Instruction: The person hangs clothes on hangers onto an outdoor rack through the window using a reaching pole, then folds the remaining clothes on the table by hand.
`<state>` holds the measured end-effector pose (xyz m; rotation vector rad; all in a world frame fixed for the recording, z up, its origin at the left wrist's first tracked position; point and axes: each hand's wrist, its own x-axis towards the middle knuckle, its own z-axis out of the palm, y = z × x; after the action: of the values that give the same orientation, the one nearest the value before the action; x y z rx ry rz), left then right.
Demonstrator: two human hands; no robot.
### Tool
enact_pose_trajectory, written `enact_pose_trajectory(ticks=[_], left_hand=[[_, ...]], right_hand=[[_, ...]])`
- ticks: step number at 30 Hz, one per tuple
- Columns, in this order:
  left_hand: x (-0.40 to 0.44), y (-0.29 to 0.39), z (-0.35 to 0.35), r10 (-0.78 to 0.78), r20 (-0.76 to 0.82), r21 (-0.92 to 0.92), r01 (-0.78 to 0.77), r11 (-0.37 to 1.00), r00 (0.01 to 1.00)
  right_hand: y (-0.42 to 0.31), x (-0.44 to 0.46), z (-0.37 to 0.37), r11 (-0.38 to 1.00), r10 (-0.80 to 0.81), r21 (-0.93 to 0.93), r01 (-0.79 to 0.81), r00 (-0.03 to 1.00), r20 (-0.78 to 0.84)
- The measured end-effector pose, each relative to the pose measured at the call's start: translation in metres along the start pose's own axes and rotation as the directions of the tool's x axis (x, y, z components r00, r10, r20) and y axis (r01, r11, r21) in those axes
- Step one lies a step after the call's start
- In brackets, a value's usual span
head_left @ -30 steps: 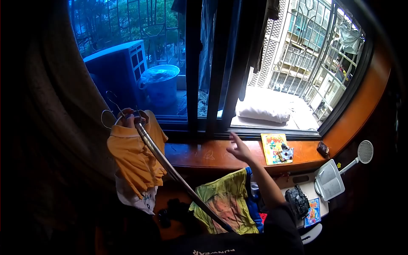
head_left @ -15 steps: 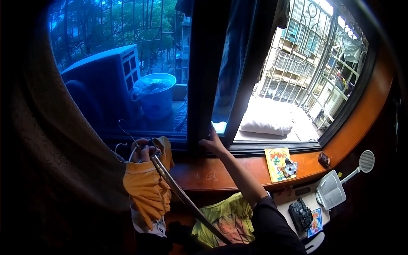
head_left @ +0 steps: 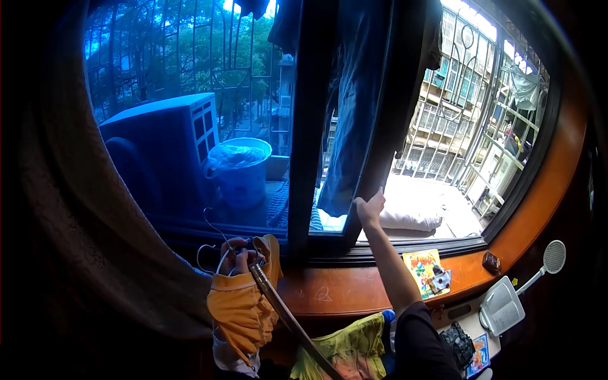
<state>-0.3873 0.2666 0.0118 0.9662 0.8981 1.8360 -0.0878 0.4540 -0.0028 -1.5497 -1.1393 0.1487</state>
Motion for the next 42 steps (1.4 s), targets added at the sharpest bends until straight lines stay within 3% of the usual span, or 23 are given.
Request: enact_pose_trajectory(ticks=[1, 3, 7, 11, 15, 18, 19, 22, 25, 27, 29, 32, 33, 34, 37, 39, 42], left_hand=[[-0.001, -0.001, 0.0, 0.003, -0.031, -0.003, -0.003, 1.0, 1.0], [0.0, -0.005, -0.003, -0.001, -0.012, -0.063, 0.0, 0.998, 1.0], [0.0, -0.015, -0.006, -0.009, -0.047, -0.075, 0.006, 0.997, 0.999], [0.002, -0.034, -0.016, -0.105, 0.013, -0.152, 0.106, 0.983, 0.994], [0.004, -0.058, -0.019, -0.073, 0.04, -0.151, 0.078, 0.985, 0.997], [0.001, -0.059, -0.018, -0.068, 0.019, -0.159, 0.07, 0.985, 0.998], [0.001, -0.055, -0.017, -0.059, 0.011, -0.174, 0.06, 0.983, 0.998], [-0.002, -0.044, -0.019, -0.052, 0.008, -0.182, 0.053, 0.982, 0.999], [-0.002, -0.043, -0.022, -0.024, -0.017, -0.196, 0.02, 0.98, 1.0], [-0.004, -0.038, -0.024, -0.016, -0.031, -0.174, 0.011, 0.985, 0.999], [-0.003, -0.037, -0.021, -0.04, 0.039, -0.186, 0.047, 0.981, 0.998], [-0.005, -0.017, -0.002, -0.076, 0.089, -0.137, 0.088, 0.987, 0.993], [-0.005, -0.013, 0.007, -0.073, 0.115, -0.136, 0.089, 0.987, 0.991], [-0.004, -0.012, 0.016, -0.002, 0.119, -0.175, 0.023, 0.984, 0.993], [-0.007, -0.004, 0.035, 0.143, 0.187, -0.209, -0.103, 0.973, 0.972], [-0.011, 0.02, 0.053, 0.167, 0.15, -0.167, -0.142, 0.976, 0.974], [-0.017, 0.053, 0.07, 0.232, 0.218, -0.127, -0.208, 0.97, 0.948]], right_hand=[[0.034, 0.029, 0.011, 0.978, -0.001, 0.206, -0.024, 0.992, 0.124], [0.026, 0.037, -0.003, 0.911, 0.016, 0.396, -0.117, 0.969, 0.248], [-0.004, 0.023, -0.026, 0.827, 0.032, 0.519, -0.218, 0.939, 0.343], [0.019, 0.035, -0.011, 0.86, 0.108, 0.447, -0.245, 0.945, 0.309], [0.013, 0.038, 0.008, 0.844, 0.177, 0.427, -0.325, 0.92, 0.351], [-0.016, 0.018, 0.017, 0.772, 0.091, 0.478, -0.419, 0.817, 0.569], [-0.02, 0.015, 0.026, 0.768, 0.091, 0.481, -0.423, 0.815, 0.572], [-0.047, 0.005, 0.046, 0.729, -0.003, 0.454, -0.513, 0.66, 0.751], [-0.056, 0.01, 0.069, 0.73, 0.063, 0.398, -0.556, 0.634, 0.771], [-0.059, 0.013, 0.06, 0.713, 0.003, 0.411, -0.568, 0.589, 0.808], [-0.063, 0.015, 0.05, 0.727, -0.075, 0.41, -0.551, 0.529, 0.845], [-0.059, 0.012, 0.05, 0.638, -0.062, 0.397, -0.66, 0.47, 0.881], [-0.054, 0.01, 0.052, 0.625, -0.124, 0.388, -0.677, 0.406, 0.906], [-0.046, 0.005, 0.052, 0.68, -0.08, 0.372, -0.632, 0.44, 0.894], [-0.043, -0.043, 0.016, 0.807, 0.081, 0.241, -0.539, 0.505, 0.859], [-0.039, -0.091, -0.035, 0.834, 0.036, 0.204, -0.512, 0.42, 0.907], [-0.012, -0.172, -0.125, 0.773, -0.149, 0.276, -0.57, 0.261, 0.954]])
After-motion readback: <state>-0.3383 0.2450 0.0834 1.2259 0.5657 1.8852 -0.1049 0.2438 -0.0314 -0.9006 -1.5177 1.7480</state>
